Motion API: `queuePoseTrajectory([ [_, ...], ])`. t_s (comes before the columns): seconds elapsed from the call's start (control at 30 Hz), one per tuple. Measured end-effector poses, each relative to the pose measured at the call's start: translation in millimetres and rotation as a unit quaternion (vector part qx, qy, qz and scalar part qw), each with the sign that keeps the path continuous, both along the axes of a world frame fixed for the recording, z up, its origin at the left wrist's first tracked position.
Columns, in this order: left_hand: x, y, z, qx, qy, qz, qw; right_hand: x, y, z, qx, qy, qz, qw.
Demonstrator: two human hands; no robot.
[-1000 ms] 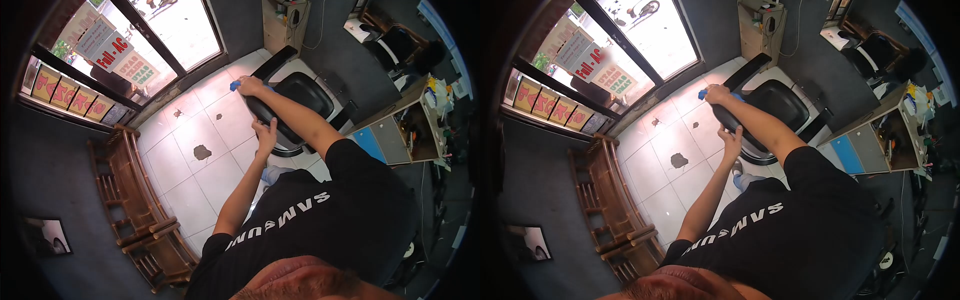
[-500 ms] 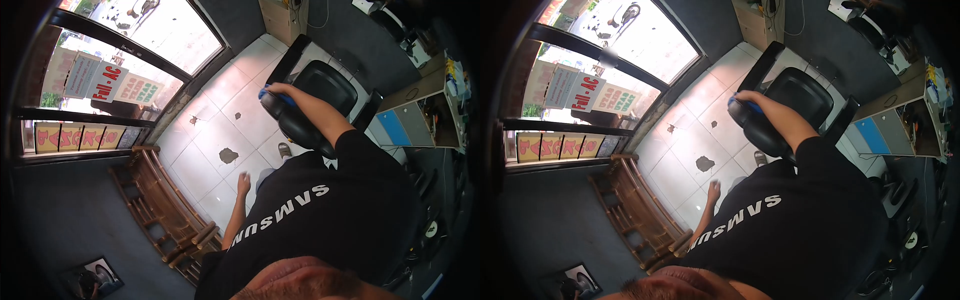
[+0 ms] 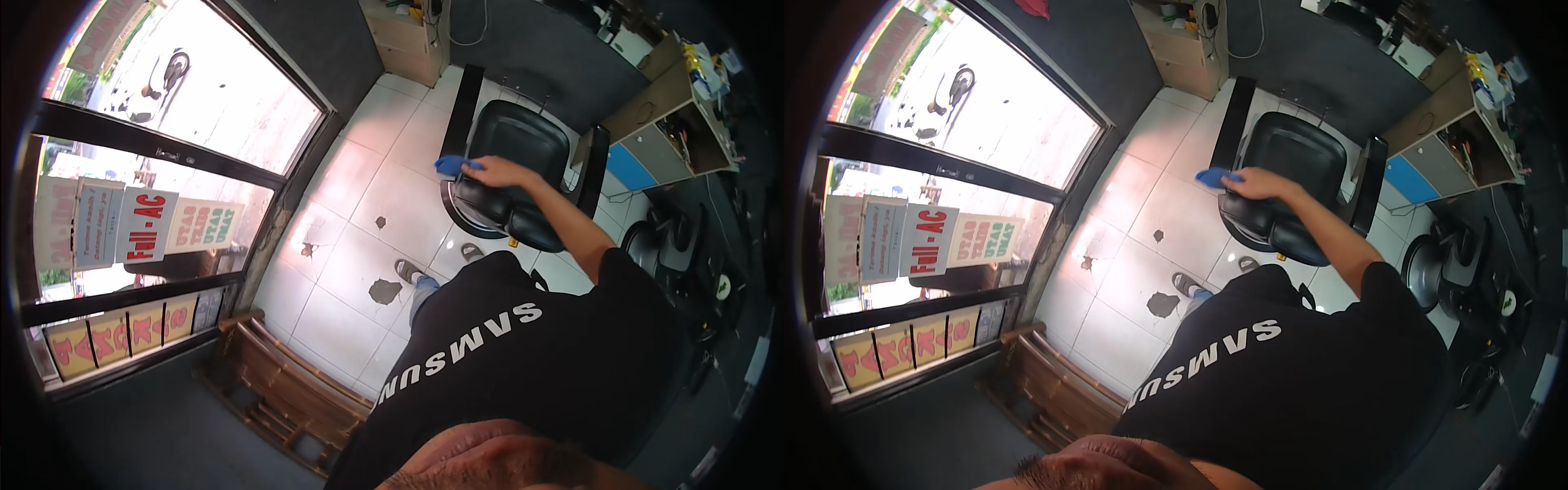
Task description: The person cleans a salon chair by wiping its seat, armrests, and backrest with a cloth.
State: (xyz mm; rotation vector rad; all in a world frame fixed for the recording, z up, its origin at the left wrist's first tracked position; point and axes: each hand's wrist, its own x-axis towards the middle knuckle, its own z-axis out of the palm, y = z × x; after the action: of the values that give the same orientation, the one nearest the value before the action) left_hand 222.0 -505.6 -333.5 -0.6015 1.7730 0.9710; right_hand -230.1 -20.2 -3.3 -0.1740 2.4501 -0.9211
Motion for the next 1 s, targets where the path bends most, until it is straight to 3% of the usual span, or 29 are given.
queuePoseTrajectory([
  [0.03,-32.1,-21.4,-6.6,0.004,0.017,0.003,1.0,9.9,-22.1,7.6,-0.022,0.039,0.018,0.999],
  [0.17,-190.2,-105.4,-4.4,-0.071,0.189,0.124,0.972,-2.3,-84.7,4.6,-0.218,-0.049,-0.194,0.955],
  [0.23,-285.4,-163.6,-18.0,-0.089,0.237,0.097,0.963,-15.2,-112.9,4.6,-0.332,-0.069,-0.359,0.869],
  [0.27,-327.2,-177.4,1.3,-0.074,0.25,0.125,0.957,-21.0,-124.2,2.6,-0.459,-0.105,-0.41,0.781],
  [0.4,-444.3,-199.8,65.6,-0.04,0.308,0.168,0.936,-45.6,-145.7,-24.5,-0.524,-0.157,-0.582,0.601],
  [0.5,-481.8,-199.9,71.3,-0.016,0.327,0.172,0.929,-61.9,-148.3,-61.2,-0.51,-0.006,-0.664,0.546],
  [0.57,-479.8,-190.6,57.4,-0.014,0.307,0.15,0.94,-72.6,-140.2,-91.2,-0.363,0.138,-0.678,0.623],
  [0.63,-470.3,-202.3,10.8,-0.025,0.268,-0.019,0.963,-83.7,-140.1,-97.9,-0.197,0.256,-0.665,0.673],
  [0.67,-459.0,-186.8,28.7,-0.026,0.22,-0.044,0.974,-92.8,-136.1,-111.3,-0.136,0.296,-0.656,0.681],
  [0.73,-439.1,-192.2,14.0,0.001,0.128,-0.139,0.982,-109.5,-136.2,-156.1,0.037,0.345,-0.652,0.675],
  [0.83,-433.8,-213.5,4.3,0.045,0.051,-0.261,0.963,-121.6,-145.4,-212.5,0.194,0.202,-0.619,0.734],
  [0.87,-439.6,-213.9,10.3,0.038,0.038,-0.267,0.962,-121.2,-143.2,-255.6,0.254,0.205,-0.571,0.754],
  [1.0,-515.1,-213.9,30.6,0.019,0.054,-0.259,0.964,-146.6,-145.8,-246.9,0.363,0.164,-0.565,0.723],
])
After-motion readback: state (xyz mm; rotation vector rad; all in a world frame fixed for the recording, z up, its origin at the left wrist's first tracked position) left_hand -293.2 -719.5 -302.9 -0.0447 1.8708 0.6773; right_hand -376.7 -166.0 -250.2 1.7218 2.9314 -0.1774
